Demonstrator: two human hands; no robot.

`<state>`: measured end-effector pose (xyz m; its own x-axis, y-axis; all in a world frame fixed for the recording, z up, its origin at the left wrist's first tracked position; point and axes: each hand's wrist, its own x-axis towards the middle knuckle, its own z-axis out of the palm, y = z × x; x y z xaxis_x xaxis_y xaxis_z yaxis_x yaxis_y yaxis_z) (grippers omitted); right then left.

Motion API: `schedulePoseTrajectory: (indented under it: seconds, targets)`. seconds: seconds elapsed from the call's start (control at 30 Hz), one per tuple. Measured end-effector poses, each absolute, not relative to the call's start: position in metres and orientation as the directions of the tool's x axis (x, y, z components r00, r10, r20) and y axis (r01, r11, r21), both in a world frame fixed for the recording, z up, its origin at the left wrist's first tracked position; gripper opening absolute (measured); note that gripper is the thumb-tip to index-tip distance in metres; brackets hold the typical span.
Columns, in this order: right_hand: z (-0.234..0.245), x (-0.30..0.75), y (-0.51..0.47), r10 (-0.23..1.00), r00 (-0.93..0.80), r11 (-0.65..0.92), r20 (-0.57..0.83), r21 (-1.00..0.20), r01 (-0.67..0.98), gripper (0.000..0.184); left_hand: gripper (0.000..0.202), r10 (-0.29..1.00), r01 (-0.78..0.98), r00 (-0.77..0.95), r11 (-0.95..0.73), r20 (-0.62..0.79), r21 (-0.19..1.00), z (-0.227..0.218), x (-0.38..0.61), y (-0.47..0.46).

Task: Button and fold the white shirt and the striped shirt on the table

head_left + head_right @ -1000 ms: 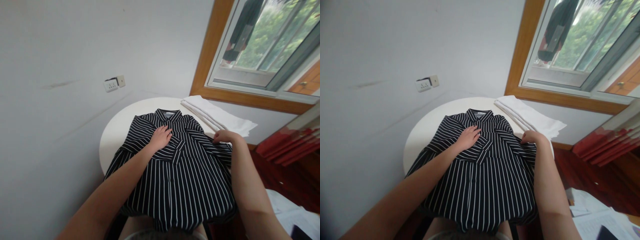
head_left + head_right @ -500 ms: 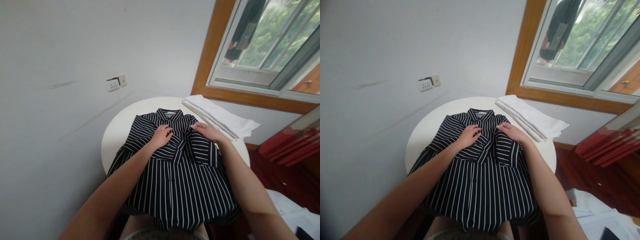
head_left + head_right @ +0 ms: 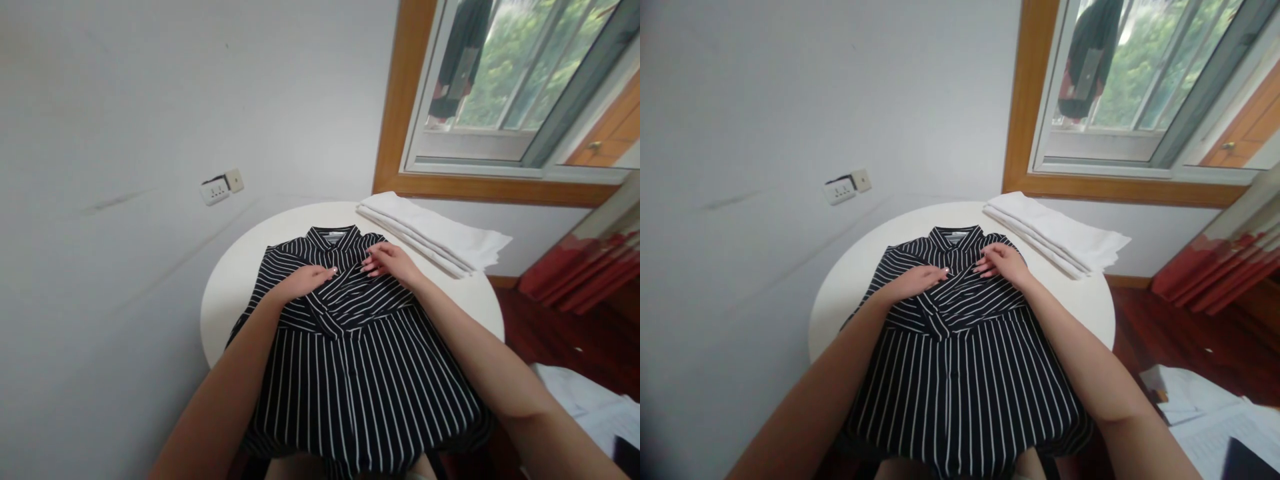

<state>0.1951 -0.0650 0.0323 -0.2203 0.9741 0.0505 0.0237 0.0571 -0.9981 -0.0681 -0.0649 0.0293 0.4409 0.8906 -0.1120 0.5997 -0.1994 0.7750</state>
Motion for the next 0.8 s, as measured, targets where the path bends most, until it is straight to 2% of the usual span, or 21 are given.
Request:
schedulePoseTrajectory:
  seconds: [0.07, 0.13, 0.23, 0.33, 0.43, 0.53, 0.7, 0.8]
  targets:
    - [0.024, 0.214, -0.048, 0.980, -0.003, 0.198, 0.199, -0.971, 0.134, 0.016, 0.049, 0.869, 0.619, 0.491, -0.291, -0.070, 0.730, 0.027, -0.069, -0.066]
    - [0.015, 0.230, -0.034, 0.942, 0.099, 0.266, 0.319, -0.896, 0.356, 0.021, 0.046, 0.862, 0.651, 0.501, -0.313, -0.081, 0.692, 0.024, -0.070, -0.065]
    - [0.003, 0.242, -0.021, 0.899, 0.044, 0.287, 0.435, -0.664, 0.690, 0.031, 0.040, 0.858, 0.686, 0.506, -0.335, -0.092, 0.646, 0.017, -0.069, -0.063]
    - [-0.008, 0.241, -0.014, 0.911, -0.097, 0.284, 0.402, -0.438, 0.853, 0.036, 0.035, 0.850, 0.691, 0.522, -0.377, -0.066, 0.617, 0.013, -0.067, -0.061]
    - [-0.015, 0.234, -0.006, 0.944, -0.054, 0.169, 0.326, -0.336, 0.927, 0.042, 0.034, 0.847, 0.699, 0.526, -0.379, -0.076, 0.606, 0.010, -0.067, -0.061]
    - [-0.016, 0.231, 0.004, 0.954, 0.056, 0.042, 0.296, -0.316, 0.948, 0.043, 0.035, 0.849, 0.712, 0.522, -0.381, -0.081, 0.589, 0.007, -0.067, -0.059]
    - [-0.011, 0.233, 0.015, 0.972, 0.075, -0.007, 0.221, -0.292, 0.956, 0.022, 0.035, 0.846, 0.715, 0.529, -0.404, -0.064, 0.571, 0.005, -0.068, -0.058]
    - [-0.010, 0.234, 0.015, 0.961, 0.124, -0.039, 0.246, -0.323, 0.946, 0.021, 0.035, 0.846, 0.714, 0.530, -0.408, -0.058, 0.569, 0.007, -0.068, -0.060]
